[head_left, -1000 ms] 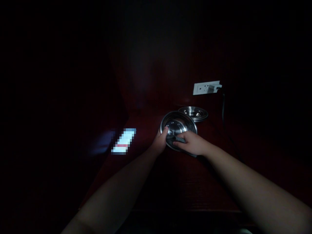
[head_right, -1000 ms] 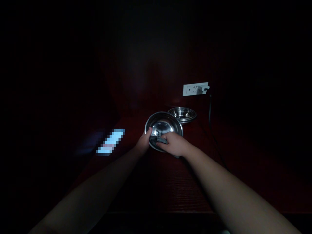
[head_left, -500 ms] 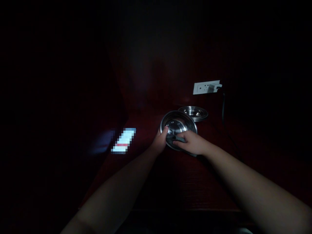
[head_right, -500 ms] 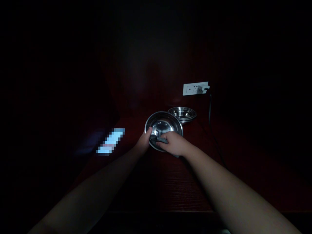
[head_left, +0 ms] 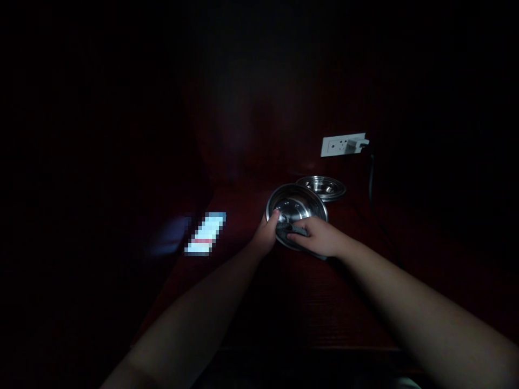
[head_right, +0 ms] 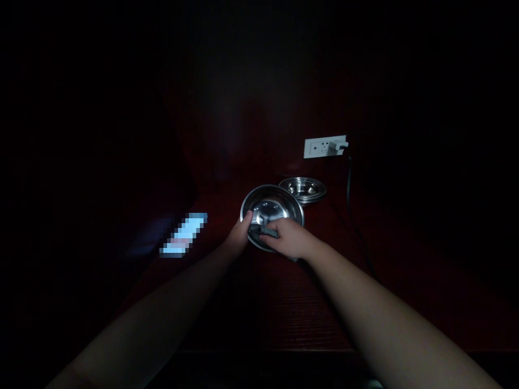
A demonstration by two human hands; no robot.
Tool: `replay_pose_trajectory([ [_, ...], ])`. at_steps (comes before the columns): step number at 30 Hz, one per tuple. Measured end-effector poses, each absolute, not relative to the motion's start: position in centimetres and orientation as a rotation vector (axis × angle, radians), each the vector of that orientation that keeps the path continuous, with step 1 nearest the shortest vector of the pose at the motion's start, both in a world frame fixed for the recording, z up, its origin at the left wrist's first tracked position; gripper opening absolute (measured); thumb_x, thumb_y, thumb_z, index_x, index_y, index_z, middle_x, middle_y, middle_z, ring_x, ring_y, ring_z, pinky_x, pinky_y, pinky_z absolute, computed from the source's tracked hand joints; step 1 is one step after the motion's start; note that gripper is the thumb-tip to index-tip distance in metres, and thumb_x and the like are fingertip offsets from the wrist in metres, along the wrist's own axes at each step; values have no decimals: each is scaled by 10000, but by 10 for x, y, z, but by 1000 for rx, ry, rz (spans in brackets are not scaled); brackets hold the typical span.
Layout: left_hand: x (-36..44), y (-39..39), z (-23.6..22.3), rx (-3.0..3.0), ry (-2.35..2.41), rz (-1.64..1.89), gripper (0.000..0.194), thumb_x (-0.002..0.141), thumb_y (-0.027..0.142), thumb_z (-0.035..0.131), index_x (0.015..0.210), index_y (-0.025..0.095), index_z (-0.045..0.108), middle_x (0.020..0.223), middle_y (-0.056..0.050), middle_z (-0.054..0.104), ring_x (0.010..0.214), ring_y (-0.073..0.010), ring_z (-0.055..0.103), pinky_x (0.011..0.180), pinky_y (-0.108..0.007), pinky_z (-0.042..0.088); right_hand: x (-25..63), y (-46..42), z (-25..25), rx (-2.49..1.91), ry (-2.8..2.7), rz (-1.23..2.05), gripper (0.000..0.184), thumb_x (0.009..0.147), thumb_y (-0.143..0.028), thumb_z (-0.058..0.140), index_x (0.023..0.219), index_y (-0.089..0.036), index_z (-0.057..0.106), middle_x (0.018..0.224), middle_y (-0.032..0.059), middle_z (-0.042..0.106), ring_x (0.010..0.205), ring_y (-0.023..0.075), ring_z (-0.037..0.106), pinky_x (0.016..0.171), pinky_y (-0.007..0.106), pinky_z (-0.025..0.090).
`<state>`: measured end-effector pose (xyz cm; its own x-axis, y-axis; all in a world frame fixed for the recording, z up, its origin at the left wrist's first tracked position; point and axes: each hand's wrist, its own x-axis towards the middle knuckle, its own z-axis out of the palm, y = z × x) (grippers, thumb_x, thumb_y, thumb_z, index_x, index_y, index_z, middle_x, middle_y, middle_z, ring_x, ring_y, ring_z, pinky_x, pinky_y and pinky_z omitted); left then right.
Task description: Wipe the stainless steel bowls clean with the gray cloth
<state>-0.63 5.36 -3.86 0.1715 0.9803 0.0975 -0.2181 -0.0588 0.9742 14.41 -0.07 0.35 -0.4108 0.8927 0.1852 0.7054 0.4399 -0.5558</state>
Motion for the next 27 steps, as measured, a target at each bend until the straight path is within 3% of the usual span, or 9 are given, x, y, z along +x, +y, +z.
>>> replay_pose_trajectory([
  [27,-5,52,-36,1124,869,1218,530,799,453,508,1230,145,497,1234,-122,572,1143,-244,525,996,-361,369,147,-3,11,-1591,-2236,364,209,758,-325,523,647,-175,616,609,42,616,546,136,529,544,249,354],
])
